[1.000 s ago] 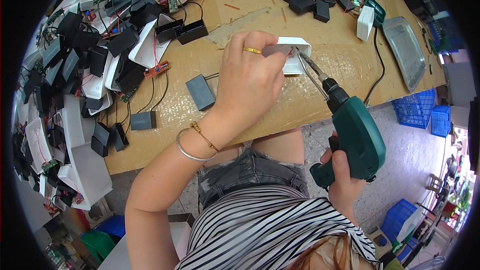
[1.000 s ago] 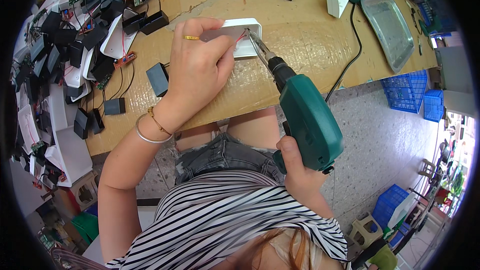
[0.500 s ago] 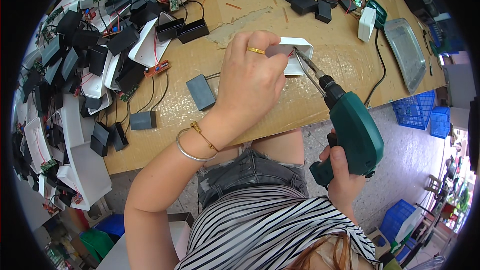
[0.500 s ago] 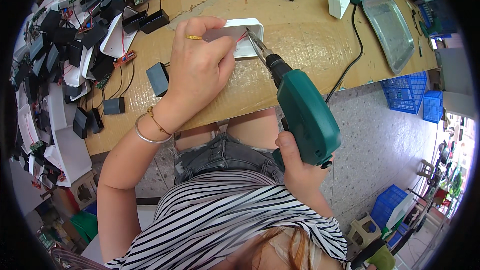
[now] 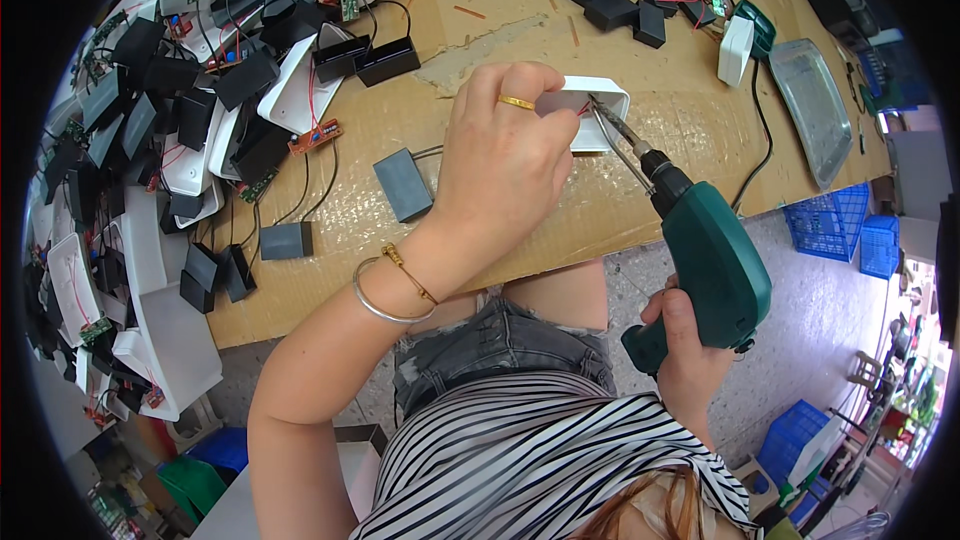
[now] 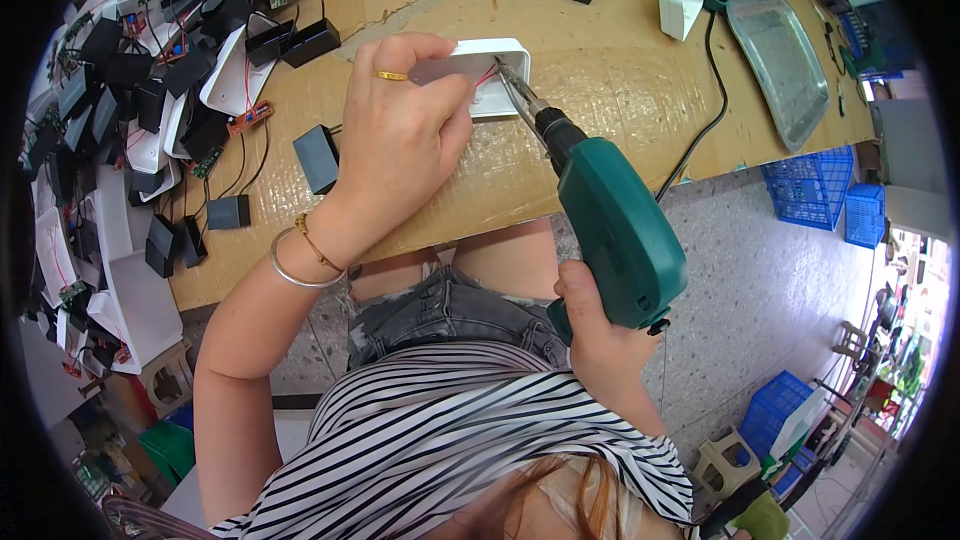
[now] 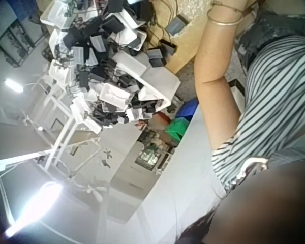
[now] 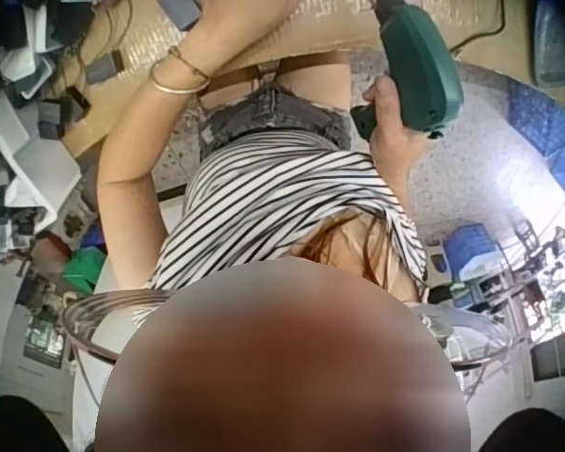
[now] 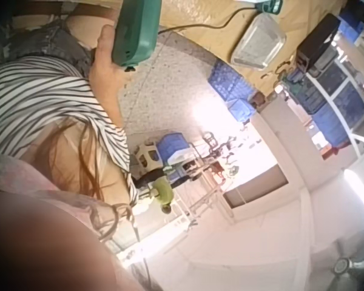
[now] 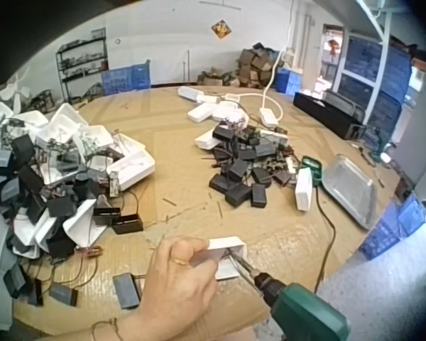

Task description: Soldering wires into small plastic enclosures at a workbench.

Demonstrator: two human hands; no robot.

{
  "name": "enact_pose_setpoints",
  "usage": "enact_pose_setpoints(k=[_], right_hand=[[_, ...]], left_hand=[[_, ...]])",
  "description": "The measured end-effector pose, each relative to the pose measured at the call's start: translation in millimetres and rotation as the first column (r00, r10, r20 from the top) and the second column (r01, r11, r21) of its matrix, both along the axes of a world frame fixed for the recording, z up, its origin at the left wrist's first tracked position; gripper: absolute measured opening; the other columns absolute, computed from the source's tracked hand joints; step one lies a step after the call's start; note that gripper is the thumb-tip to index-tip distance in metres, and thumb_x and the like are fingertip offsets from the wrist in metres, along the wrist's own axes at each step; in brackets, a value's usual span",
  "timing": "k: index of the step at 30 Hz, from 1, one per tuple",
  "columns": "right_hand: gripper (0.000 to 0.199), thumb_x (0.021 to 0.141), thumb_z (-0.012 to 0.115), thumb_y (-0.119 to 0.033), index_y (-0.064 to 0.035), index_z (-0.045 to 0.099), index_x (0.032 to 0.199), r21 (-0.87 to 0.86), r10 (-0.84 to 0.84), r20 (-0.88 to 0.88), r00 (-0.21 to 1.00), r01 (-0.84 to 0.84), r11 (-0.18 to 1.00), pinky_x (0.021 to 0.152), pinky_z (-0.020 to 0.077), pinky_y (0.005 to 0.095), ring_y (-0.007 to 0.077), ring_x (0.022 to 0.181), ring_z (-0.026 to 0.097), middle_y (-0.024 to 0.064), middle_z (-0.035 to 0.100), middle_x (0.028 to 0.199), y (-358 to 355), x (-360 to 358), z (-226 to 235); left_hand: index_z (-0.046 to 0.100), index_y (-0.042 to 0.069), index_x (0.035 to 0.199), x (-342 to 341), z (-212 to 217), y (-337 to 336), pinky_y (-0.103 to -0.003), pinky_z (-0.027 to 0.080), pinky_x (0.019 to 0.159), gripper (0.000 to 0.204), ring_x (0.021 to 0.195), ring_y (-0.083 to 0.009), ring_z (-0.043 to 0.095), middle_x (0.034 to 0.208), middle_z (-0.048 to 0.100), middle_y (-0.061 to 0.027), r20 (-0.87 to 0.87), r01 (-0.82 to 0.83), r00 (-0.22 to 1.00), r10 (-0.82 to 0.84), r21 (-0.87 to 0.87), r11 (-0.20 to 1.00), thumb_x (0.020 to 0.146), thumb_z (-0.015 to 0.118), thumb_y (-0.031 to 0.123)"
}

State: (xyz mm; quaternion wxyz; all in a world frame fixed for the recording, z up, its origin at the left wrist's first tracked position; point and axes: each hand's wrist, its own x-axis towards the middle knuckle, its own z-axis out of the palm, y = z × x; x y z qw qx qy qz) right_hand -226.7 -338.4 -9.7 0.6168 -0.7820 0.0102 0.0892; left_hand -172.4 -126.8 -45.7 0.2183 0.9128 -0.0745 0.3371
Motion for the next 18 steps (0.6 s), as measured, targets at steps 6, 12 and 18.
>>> enact_pose_setpoints(k=[6, 12, 18], right_hand=[[0.028, 0.085, 0.057, -0.017, 0.0032, 0.052, 0.104, 0.013, -0.010, 0.048, 0.999, 0.009, 1.000, 0.063, 0.0423, 0.0249, 0.0131, 0.067, 0.053, 0.0069, 0.057, 0.080, 5.1, 0.8, 6.9], [0.028, 0.085, 0.057, -0.018, 0.0030, 0.052, 0.104, -0.053, 0.023, 0.038, 0.999, -0.021, 0.998, 0.063, 0.0418, 0.0240, 0.0117, 0.068, 0.052, 0.0060, 0.057, 0.079, 2.4, 0.7, 5.4], [0.026, 0.086, 0.057, -0.016, 0.0026, 0.052, 0.103, 0.004, 0.004, 0.016, 1.000, -0.004, 1.000, 0.063, 0.0417, 0.0240, 0.0114, 0.068, 0.052, 0.0052, 0.056, 0.079, 2.5, 1.7, 4.6]], left_hand=[[0.059, 0.003, 0.068, 0.5, -0.2, -0.5, -0.040, 0.041, 0.079, 0.011, 0.092, -0.0296, 0.046, 0.098, 0.050, -0.0094, 0.003, 0.000, 1.000, 0.000, -0.002, 1.000, 0.058, 0.065, 0.004], [0.059, 0.003, 0.068, -0.3, 0.1, -0.4, -0.040, 0.041, 0.079, 0.011, 0.092, -0.0296, 0.046, 0.098, 0.050, -0.0094, 0.006, -0.005, 1.000, 0.005, -0.004, 1.000, 0.058, 0.065, 0.004], [0.059, 0.003, 0.068, 0.4, 0.1, -0.7, -0.040, 0.041, 0.079, 0.012, 0.092, -0.0295, 0.046, 0.097, 0.051, -0.0093, 0.007, -0.002, 1.000, 0.002, -0.003, 1.000, 0.058, 0.065, 0.003]])
